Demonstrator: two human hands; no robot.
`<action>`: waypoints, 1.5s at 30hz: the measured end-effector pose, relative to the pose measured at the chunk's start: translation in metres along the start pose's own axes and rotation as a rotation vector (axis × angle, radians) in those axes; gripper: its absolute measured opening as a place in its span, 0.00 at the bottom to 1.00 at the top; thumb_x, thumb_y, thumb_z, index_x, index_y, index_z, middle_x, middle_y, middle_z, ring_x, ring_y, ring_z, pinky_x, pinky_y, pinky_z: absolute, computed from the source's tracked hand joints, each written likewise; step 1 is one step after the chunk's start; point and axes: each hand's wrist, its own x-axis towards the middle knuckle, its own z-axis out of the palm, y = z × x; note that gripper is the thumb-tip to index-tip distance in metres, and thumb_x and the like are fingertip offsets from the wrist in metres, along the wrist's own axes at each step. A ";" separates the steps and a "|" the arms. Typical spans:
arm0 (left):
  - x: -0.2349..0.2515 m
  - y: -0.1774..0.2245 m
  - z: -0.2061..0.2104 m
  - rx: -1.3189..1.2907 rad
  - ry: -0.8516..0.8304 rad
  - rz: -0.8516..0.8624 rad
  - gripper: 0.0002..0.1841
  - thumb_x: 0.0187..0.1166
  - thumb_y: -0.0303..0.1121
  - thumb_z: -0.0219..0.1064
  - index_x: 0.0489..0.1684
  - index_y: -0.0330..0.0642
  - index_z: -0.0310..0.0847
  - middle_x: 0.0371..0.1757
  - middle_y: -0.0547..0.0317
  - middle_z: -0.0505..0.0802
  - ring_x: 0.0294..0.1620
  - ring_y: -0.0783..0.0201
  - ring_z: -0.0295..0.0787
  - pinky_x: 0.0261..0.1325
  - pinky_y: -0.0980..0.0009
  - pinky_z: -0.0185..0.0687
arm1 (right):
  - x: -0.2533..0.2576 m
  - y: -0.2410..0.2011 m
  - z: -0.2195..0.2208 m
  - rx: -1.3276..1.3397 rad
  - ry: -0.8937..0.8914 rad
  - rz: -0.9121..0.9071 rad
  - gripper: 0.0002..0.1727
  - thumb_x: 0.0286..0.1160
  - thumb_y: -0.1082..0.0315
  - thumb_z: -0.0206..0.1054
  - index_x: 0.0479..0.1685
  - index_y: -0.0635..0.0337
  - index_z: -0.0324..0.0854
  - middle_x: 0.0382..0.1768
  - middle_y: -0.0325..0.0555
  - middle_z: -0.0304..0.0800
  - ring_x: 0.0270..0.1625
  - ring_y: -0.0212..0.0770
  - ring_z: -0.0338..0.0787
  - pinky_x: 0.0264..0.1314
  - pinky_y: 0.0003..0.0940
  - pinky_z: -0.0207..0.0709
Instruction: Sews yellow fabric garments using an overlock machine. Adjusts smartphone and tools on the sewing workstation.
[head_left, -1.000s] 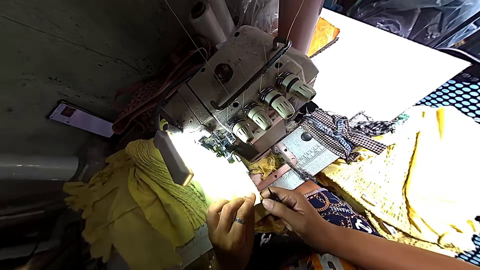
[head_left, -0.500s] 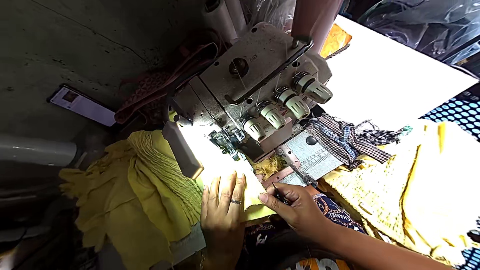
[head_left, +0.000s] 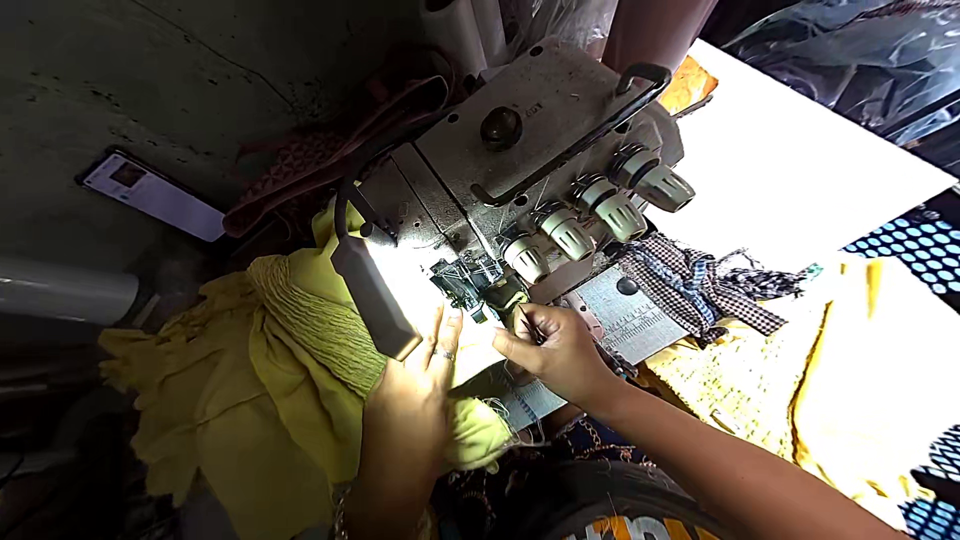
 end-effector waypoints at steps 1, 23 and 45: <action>0.004 -0.004 0.000 -0.010 -0.010 -0.023 0.37 0.59 0.10 0.64 0.73 0.49 0.85 0.76 0.54 0.87 0.72 0.42 0.86 0.55 0.50 0.88 | 0.001 0.001 0.001 -0.016 0.011 -0.004 0.18 0.67 0.61 0.72 0.14 0.47 0.69 0.14 0.20 0.64 0.18 0.13 0.61 0.22 0.11 0.54; -0.029 -0.018 -0.016 0.023 0.028 -0.295 0.34 0.60 0.09 0.63 0.76 0.31 0.78 0.84 0.43 0.77 0.79 0.34 0.77 0.59 0.45 0.86 | -0.007 -0.045 0.010 -0.970 -0.002 -0.655 0.13 0.75 0.68 0.65 0.49 0.61 0.92 0.43 0.55 0.90 0.26 0.49 0.90 0.21 0.38 0.81; -0.078 -0.073 -0.021 -0.505 0.151 -0.483 0.20 0.76 0.35 0.72 0.61 0.31 0.86 0.43 0.36 0.94 0.47 0.38 0.93 0.54 0.39 0.85 | -0.048 -0.042 0.042 -0.393 -0.439 -0.781 0.17 0.87 0.52 0.61 0.69 0.39 0.83 0.57 0.41 0.81 0.43 0.24 0.83 0.44 0.15 0.77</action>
